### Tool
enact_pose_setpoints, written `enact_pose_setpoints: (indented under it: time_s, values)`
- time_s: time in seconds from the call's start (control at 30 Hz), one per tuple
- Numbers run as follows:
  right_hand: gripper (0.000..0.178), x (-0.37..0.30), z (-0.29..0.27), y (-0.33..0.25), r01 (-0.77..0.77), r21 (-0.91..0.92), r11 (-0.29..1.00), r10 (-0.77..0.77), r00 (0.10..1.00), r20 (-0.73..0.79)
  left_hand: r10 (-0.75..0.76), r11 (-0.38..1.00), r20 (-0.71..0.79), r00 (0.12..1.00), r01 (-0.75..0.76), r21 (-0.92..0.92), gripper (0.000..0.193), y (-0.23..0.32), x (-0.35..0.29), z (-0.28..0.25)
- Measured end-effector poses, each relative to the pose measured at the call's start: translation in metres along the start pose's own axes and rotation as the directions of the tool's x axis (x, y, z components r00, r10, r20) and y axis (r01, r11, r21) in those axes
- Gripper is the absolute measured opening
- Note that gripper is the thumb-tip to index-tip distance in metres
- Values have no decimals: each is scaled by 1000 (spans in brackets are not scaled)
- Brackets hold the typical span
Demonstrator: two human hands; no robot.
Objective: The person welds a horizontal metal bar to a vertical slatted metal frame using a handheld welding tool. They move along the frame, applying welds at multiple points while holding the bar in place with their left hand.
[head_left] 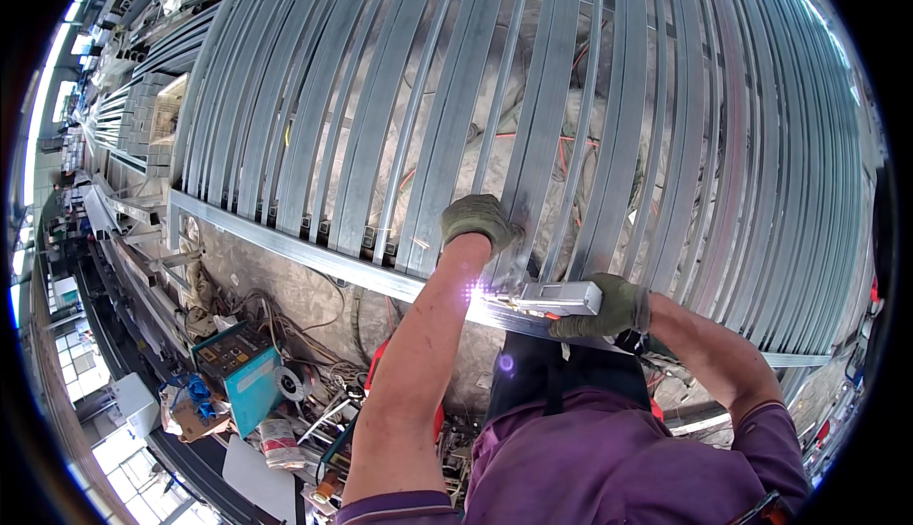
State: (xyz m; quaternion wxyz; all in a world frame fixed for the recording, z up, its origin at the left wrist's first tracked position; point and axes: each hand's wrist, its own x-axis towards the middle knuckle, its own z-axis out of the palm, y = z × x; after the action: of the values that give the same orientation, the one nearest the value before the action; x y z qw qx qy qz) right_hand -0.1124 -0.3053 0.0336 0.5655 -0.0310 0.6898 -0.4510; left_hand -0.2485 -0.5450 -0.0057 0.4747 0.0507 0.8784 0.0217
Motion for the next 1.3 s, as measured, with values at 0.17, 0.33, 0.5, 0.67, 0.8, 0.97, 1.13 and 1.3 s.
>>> enact_pose_setpoints:
  time_s: [0.17, 0.33, 0.5, 0.67, 0.8, 0.97, 1.13, 1.3]
  values:
    - [68, 1, 2, 5, 21, 0, 1000, -21, 1000, -19, 4, 1000, -18, 1000, -4, 6, 79, -2, 2, 3]
    - [67, 1, 1, 7, 7, -33, 999, -7, 1000, -15, -10, 1000, -19, 1000, 10, -2, 78, -2, 0, 2]
    - [67, 3, 3, 15, 54, -80, 995, -58, 997, -44, -10, 1000, -13, 1000, 10, -6, 78, -1, 1, 1]
    - [69, 4, 3, 19, 43, -59, 997, -46, 998, -40, -15, 1000, -14, 1000, 14, -6, 78, -2, 0, 1]
    - [71, 3, 3, 20, 46, -32, 998, -47, 998, -49, -16, 1000, -21, 1000, 16, -12, 78, -3, 2, 3]
    - [71, -1, 0, 8, -10, -88, 996, 6, 999, -40, -11, 1000, -33, 999, 10, -9, 79, -5, 5, 5]
    - [74, -2, -1, 12, 15, -96, 995, -18, 999, -34, -6, 1000, -40, 999, 5, -10, 80, -4, 4, 5]
    - [79, -2, -2, 12, 40, -141, 989, -42, 999, -9, -7, 1000, -36, 999, 7, -13, 80, -6, 4, 4]
